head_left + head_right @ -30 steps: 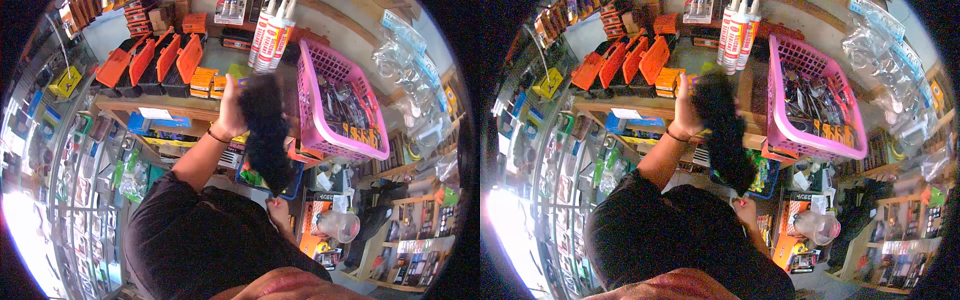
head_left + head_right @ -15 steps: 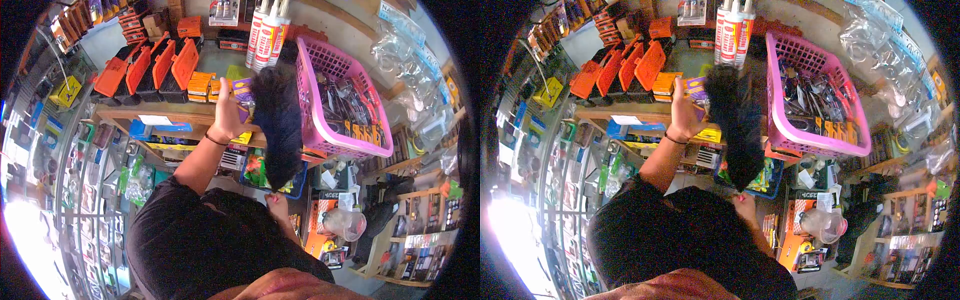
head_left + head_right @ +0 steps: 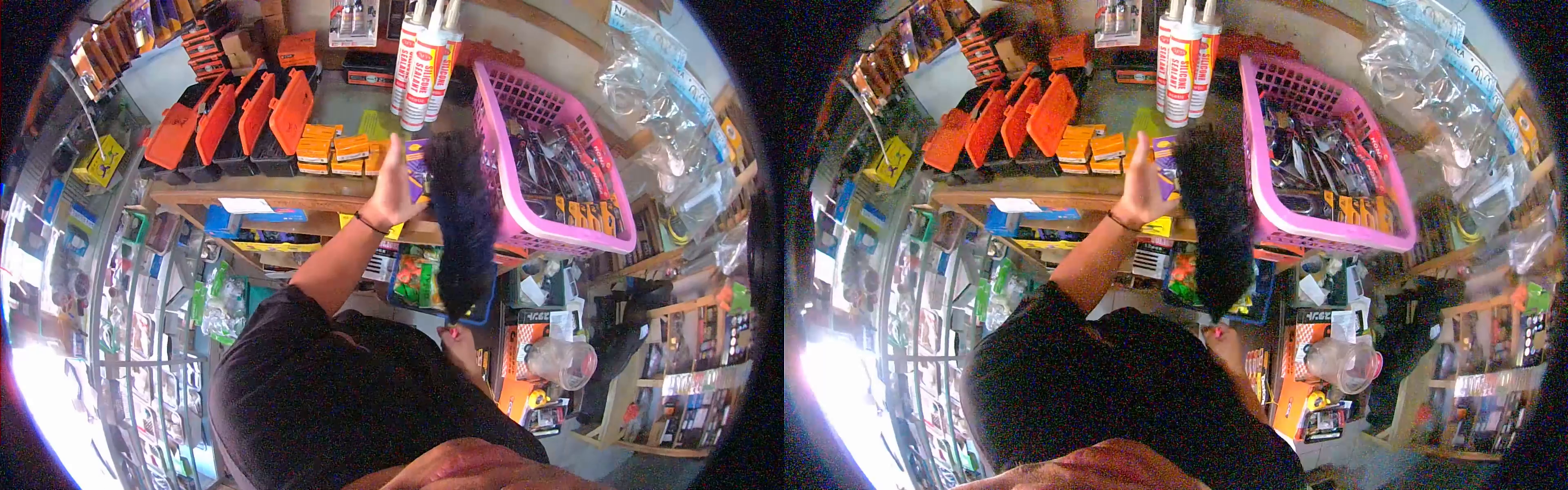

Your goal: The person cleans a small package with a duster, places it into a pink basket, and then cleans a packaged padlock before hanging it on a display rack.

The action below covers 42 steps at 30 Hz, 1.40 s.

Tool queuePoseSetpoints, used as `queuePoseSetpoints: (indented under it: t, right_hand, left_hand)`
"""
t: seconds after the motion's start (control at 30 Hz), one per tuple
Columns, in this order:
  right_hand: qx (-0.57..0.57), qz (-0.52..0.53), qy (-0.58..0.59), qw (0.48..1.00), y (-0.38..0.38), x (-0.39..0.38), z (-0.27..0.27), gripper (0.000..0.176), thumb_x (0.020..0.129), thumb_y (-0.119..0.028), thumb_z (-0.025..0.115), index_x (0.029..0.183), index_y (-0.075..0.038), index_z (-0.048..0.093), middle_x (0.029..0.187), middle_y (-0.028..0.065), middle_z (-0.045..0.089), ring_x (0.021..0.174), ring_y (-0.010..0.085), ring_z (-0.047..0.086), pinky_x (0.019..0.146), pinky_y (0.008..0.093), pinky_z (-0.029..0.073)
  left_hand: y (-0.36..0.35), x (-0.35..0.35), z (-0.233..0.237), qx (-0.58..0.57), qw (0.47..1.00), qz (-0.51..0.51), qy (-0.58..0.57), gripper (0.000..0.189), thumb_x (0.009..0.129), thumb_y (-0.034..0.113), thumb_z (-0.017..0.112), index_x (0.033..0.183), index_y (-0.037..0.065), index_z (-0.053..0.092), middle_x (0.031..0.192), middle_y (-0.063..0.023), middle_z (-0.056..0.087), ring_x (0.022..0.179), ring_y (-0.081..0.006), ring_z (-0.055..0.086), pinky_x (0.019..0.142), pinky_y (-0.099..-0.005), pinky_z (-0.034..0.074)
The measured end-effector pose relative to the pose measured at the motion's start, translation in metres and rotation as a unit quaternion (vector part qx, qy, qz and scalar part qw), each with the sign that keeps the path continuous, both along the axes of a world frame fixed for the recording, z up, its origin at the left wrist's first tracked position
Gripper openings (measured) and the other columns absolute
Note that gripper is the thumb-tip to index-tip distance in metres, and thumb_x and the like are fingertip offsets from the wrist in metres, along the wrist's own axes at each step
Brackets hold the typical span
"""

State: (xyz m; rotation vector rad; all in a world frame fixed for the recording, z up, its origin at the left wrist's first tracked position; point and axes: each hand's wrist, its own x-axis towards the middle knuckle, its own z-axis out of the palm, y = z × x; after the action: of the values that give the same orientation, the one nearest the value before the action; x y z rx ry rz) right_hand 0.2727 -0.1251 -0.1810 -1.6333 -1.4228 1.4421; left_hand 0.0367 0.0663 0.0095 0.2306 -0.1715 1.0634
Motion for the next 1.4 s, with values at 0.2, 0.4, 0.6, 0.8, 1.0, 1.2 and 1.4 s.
queuePoseSetpoints:
  t: [0.2,0.4,0.6,0.8,1.0,1.2,1.4]
  right_hand:
    - [-0.036,-0.029,-0.030,0.998,0.002,-0.011,0.037,0.027,0.076,-0.021,0.061,0.059,-0.004,0.049,0.050,-0.0007,0.041,0.050,0.0080,0.038,0.046,0.0270,0.032]
    - [0.057,0.071,-0.090,0.992,0.002,-0.004,0.010,0.023,0.078,-0.020,0.059,0.061,-0.005,0.053,0.051,-0.0020,0.042,0.048,0.0065,0.037,0.044,0.0260,0.031]
    - [0.025,0.023,0.023,0.999,-0.005,0.005,-0.017,0.027,0.079,-0.020,0.059,0.058,-0.006,0.049,0.049,-0.0049,0.040,0.045,0.0055,0.035,0.043,0.0235,0.028]
    - [-0.021,-0.039,0.072,0.996,-0.005,-0.004,-0.003,0.026,0.078,-0.020,0.059,0.058,-0.006,0.049,0.047,-0.0032,0.041,0.044,0.0066,0.036,0.042,0.0244,0.029]
    - [0.005,0.056,-0.051,0.997,0.003,-0.007,-0.001,0.033,0.077,-0.030,0.058,0.059,-0.004,0.049,0.048,-0.0007,0.042,0.044,0.0080,0.038,0.043,0.0288,0.032]
    - [0.037,0.076,-0.053,0.995,0.002,-0.006,0.004,0.031,0.077,-0.029,0.058,0.059,-0.004,0.049,0.048,-0.0008,0.042,0.044,0.0079,0.038,0.042,0.0293,0.031]
    - [-0.050,0.045,-0.044,0.997,-0.005,-0.012,0.005,0.027,0.078,-0.023,0.058,0.059,-0.006,0.049,0.048,-0.0019,0.042,0.046,0.0067,0.039,0.043,0.0263,0.031]
  left_hand:
    - [0.031,0.004,-0.024,-0.005,0.993,-0.066,-0.102,0.090,0.071,0.072,0.033,0.126,0.001,0.033,0.118,-0.0254,0.044,0.107,-0.0423,0.043,0.092,-0.0546,0.031]
    - [0.052,0.008,-0.054,0.211,0.969,-0.125,0.021,0.086,0.073,0.070,0.034,0.128,0.003,0.030,0.124,-0.0247,0.039,0.111,-0.0469,0.037,0.092,-0.0607,0.026]
    - [0.028,0.010,-0.035,0.100,0.991,-0.038,0.085,0.083,0.076,0.068,0.031,0.127,0.002,0.031,0.124,-0.0195,0.041,0.107,-0.0458,0.041,0.090,-0.0576,0.031]
    - [0.041,0.010,-0.047,-0.031,0.997,-0.066,0.017,0.098,0.068,0.075,0.036,0.128,-0.001,0.027,0.119,-0.0277,0.042,0.105,-0.0438,0.045,0.088,-0.0532,0.037]
    - [0.028,0.007,-0.033,0.062,0.992,-0.094,0.049,0.090,0.070,0.074,0.031,0.128,0.005,0.030,0.123,-0.0241,0.040,0.109,-0.0466,0.040,0.089,-0.0607,0.030]
    - [0.044,0.007,-0.050,0.207,0.971,-0.122,0.005,0.087,0.073,0.070,0.033,0.128,0.004,0.029,0.124,-0.0234,0.040,0.108,-0.0458,0.041,0.094,-0.0589,0.025]
    - [0.041,0.009,-0.048,0.157,0.980,-0.120,0.026,0.088,0.073,0.070,0.034,0.128,0.002,0.029,0.120,-0.0252,0.043,0.107,-0.0460,0.042,0.094,-0.0574,0.026]
